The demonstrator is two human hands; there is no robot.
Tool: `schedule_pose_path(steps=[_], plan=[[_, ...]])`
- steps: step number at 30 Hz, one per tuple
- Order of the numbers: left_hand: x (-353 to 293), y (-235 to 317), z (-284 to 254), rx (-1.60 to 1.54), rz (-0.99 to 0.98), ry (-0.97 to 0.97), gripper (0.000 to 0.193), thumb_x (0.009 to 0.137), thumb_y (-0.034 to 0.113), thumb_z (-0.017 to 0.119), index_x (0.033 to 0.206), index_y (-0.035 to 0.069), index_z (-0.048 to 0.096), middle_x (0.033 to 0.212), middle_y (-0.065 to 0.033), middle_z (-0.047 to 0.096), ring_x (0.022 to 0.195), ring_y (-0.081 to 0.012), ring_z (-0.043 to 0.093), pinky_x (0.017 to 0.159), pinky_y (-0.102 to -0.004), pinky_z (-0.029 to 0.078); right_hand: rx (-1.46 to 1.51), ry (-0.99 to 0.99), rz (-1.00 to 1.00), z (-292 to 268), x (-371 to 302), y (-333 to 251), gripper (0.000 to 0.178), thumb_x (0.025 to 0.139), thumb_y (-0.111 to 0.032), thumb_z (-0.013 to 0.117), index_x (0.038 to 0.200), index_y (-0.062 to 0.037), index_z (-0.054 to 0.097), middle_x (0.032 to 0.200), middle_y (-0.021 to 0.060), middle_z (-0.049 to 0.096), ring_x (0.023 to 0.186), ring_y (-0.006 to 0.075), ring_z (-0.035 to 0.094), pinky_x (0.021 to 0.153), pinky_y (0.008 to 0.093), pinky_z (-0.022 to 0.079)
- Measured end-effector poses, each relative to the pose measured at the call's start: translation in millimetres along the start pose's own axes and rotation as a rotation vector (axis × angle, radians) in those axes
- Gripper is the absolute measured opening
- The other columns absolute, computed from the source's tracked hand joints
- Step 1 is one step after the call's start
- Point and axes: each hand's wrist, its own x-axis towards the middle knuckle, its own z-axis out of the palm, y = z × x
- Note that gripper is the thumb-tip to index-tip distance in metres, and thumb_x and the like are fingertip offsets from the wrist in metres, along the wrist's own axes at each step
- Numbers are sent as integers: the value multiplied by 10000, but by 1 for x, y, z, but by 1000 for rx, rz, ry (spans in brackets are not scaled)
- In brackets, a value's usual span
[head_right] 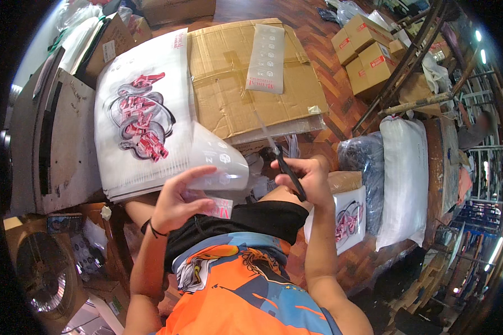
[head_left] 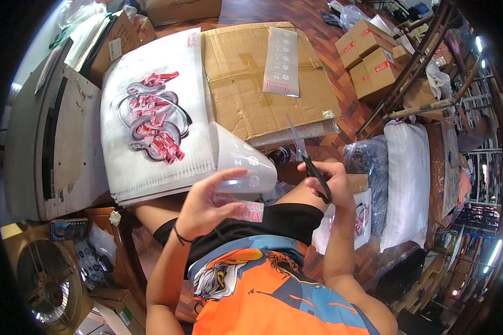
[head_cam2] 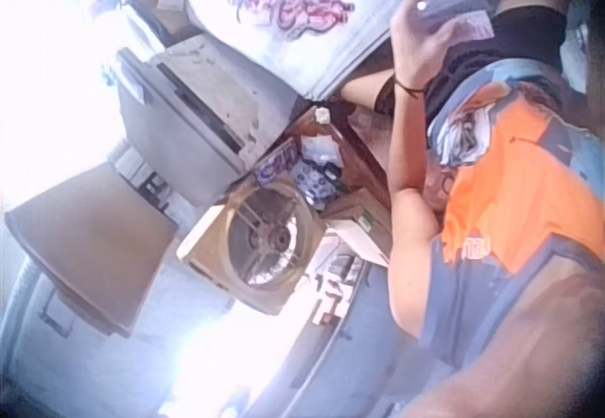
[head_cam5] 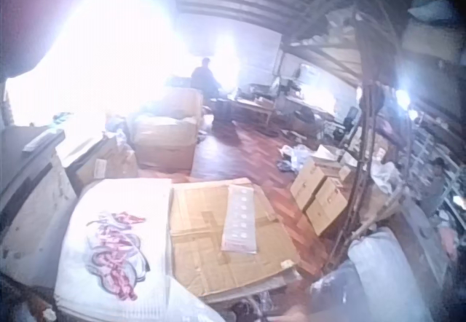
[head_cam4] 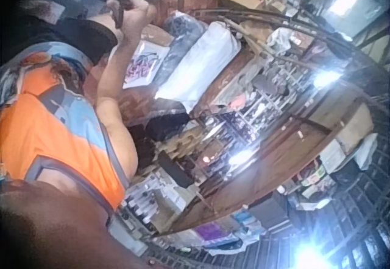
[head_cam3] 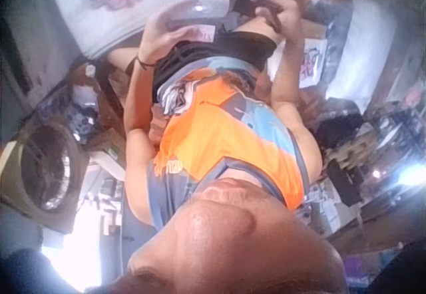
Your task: The person sits on the floor and uses scissors to cut open a stack of white plastic pouches labeled 'Medical Technology'. They repeatedly pick up a pouch, cut the top edge, and place it on a cardboard box, continuing this process for multiple units.
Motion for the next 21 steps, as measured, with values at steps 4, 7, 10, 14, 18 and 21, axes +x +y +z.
schedule_pose_path(steps=[4,7,10,14,18,21], plan=[[-8,-43,12,-219,-372,-170,738,857,-85,740,1505,42,410,1157,-213,699,964,-190,704,829,-307,605,89,216,126,16,4,12,347,888,-192,810,1142,25,717,699,-35,609,579,33,551,497,189,408],[-20,-51,20,366,-299,-313,612,841,96,820,1390,18,561,951,-144,752,878,-143,713,787,-292,575,108,245,134,19,7,11,335,888,-188,814,1132,23,723,695,-30,618,571,32,543,498,187,395],[-26,-51,23,536,-252,-474,424,812,251,844,1176,64,732,883,-119,746,795,-182,726,761,-306,565,118,260,125,22,11,9,324,892,-188,814,1123,20,723,684,-27,615,562,28,534,494,185,381],[-17,-44,15,670,-83,-518,296,779,182,822,1059,94,784,879,-110,729,804,-267,712,743,-348,567,117,322,124,26,14,5,298,908,-184,798,1113,19,720,679,-26,612,560,28,539,490,184,380],[-1,-18,-9,776,190,-237,117,761,125,782,870,86,774,833,-106,718,831,-281,678,740,-371,546,159,352,139,29,13,17,277,929,-181,774,1106,24,715,692,-16,619,565,39,553,484,190,388],[2,13,-30,735,212,116,116,786,-11,771,873,26,705,823,-54,717,826,-137,685,731,-295,542,111,389,164,30,9,28,289,937,-193,766,1110,32,710,684,-15,612,563,46,553,485,193,392]])
